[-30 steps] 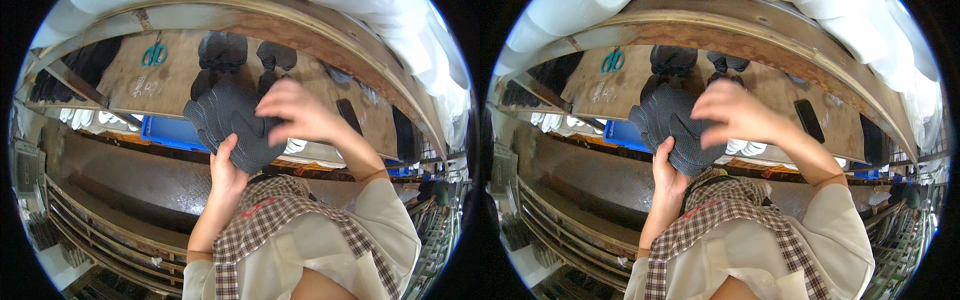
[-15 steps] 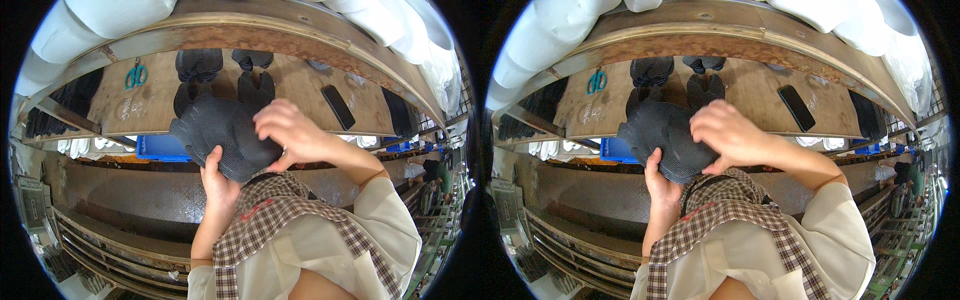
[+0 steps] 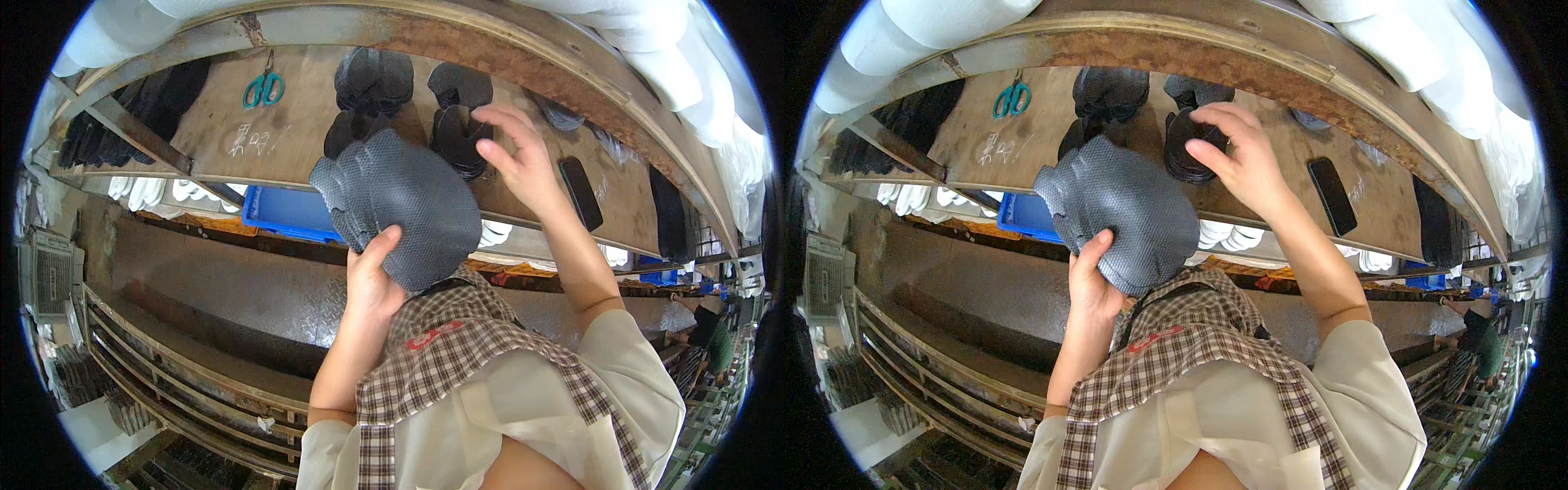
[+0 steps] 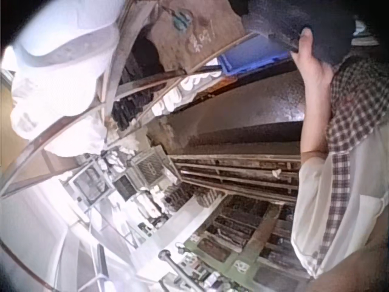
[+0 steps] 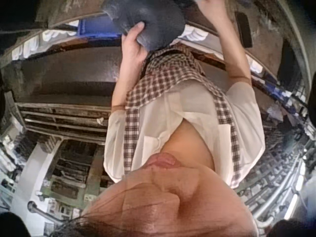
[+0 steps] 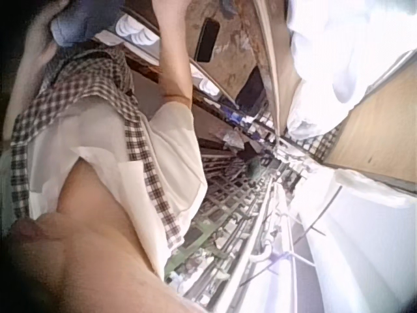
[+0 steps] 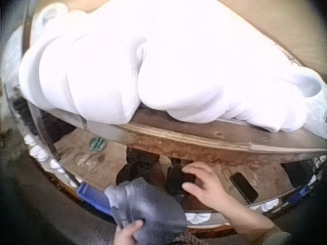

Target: The person repeatedly picks up black slipper soles and upper parts from a shelf, aligns and presses them together, and places the assembled slippers back on the shelf. The process is repeated multiple times with different pairs.

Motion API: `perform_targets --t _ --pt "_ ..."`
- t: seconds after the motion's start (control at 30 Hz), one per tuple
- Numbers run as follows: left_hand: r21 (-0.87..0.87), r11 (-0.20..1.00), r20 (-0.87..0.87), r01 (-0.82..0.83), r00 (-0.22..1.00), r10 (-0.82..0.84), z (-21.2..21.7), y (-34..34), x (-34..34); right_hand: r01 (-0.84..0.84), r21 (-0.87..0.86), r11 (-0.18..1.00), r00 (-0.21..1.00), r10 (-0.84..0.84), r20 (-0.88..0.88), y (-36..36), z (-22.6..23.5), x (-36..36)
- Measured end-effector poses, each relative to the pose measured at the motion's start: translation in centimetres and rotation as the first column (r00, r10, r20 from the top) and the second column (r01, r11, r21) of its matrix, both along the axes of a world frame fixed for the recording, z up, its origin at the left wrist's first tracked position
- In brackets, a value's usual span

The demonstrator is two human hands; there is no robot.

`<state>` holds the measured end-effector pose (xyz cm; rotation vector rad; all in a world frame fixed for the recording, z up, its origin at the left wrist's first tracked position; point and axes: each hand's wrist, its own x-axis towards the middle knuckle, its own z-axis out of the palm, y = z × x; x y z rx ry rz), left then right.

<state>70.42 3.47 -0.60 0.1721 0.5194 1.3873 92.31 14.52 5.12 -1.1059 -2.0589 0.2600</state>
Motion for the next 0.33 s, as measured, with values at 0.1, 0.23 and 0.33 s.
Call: perform_targets --t 0.1,0.23,0.33 --pt "0.058 0.997 -0.04 0.041 0.998 -0.039 0.3 0.7 1.3 -0.332 -0.583 0.742 0.925 0.134 -0.357 -2.3 0.4 -1.9" --pt "0.051 0.998 0.011 0.034 0.999 -0.035 0.4 1.2 2.2 -0.298 -0.572 0.764 0.875 -0.02 -0.484 -3.0 0.6 -2.5" --pt "0.021 0.997 0.156 0.076 0.985 -0.078 -0.1 1.9 2.5 -0.309 -0.595 0.742 0.865 -0.041 -0.5 -3.0 0.5 -1.9"
